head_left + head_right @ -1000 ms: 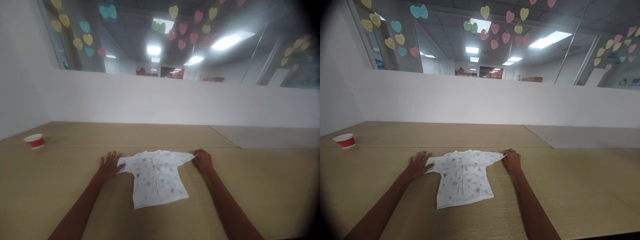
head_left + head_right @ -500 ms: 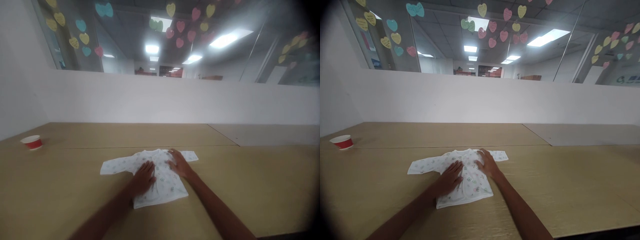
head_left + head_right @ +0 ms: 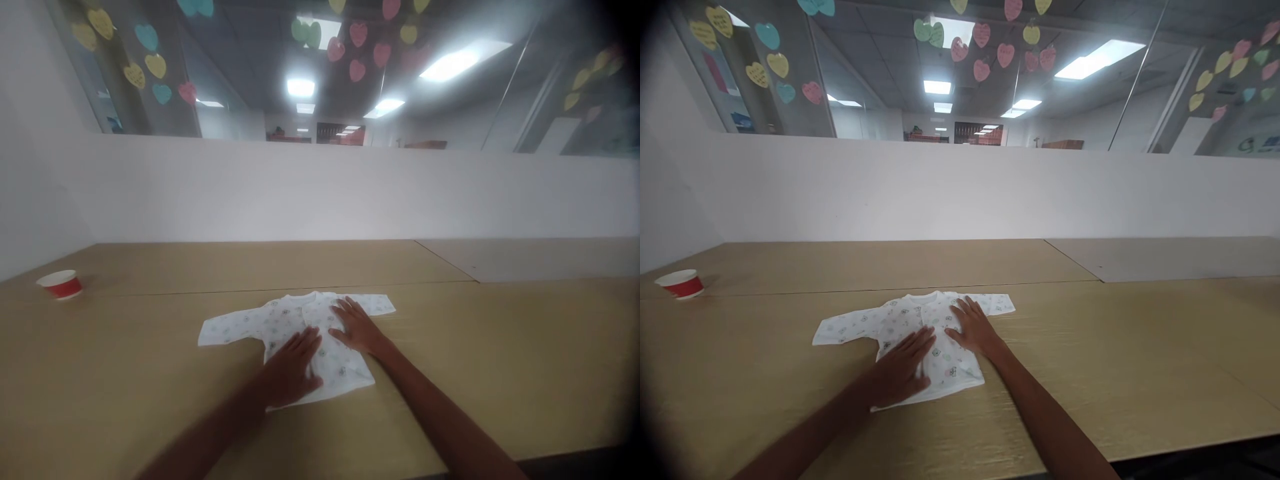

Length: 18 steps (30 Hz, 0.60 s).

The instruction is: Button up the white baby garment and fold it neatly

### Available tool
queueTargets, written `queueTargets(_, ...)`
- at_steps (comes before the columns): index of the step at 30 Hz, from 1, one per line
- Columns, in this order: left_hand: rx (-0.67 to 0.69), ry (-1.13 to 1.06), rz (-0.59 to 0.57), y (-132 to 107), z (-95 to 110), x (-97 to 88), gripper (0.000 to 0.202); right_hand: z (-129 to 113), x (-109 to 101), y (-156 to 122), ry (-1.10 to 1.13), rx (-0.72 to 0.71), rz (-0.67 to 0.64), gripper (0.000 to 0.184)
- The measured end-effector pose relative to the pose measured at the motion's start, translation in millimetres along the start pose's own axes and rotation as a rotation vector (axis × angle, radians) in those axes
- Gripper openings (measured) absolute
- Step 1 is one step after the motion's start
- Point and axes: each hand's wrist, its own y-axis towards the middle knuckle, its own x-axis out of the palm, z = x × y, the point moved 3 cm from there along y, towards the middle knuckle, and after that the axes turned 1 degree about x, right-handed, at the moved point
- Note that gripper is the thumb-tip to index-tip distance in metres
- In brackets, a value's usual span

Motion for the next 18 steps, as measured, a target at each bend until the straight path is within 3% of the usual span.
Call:
queueTargets(3, 0.051, -0.04, -0.016, 0, 7, 7.3, 0.083, -23, -4, -1, 0.074, -0.145, 0.061, 0.06)
queueTargets(5, 0.067, -0.088, -0.028, -1, 5, 5.8, 0.077, -36, -4, -2, 0.121, -0.187, 0.033, 0.058)
queueTargets(7, 0.058, -0.201, -0.01, -1, -3, -1.8, 0.059, -41, 0, -3, 0.143, -0.193, -0.069, 0.059)
queueTargets(11, -0.09, -0.361, 0.169, -5, -32, -19.4, 0.036, -32, 9, -5, 0.131, -0.159, -0.275, 0.065)
queueTargets(15, -0.086, -0.207, 0.159, -11, -53, -13.6, 0.04, -35, 3, -9, 0.101, -0.131, -0.246, 0.066)
queueTargets(18, -0.09, -0.06, 0.085, -11, -59, -1.2, 0.05, -72, -7, -28, 0.114, -0.17, -0.185, 0.065)
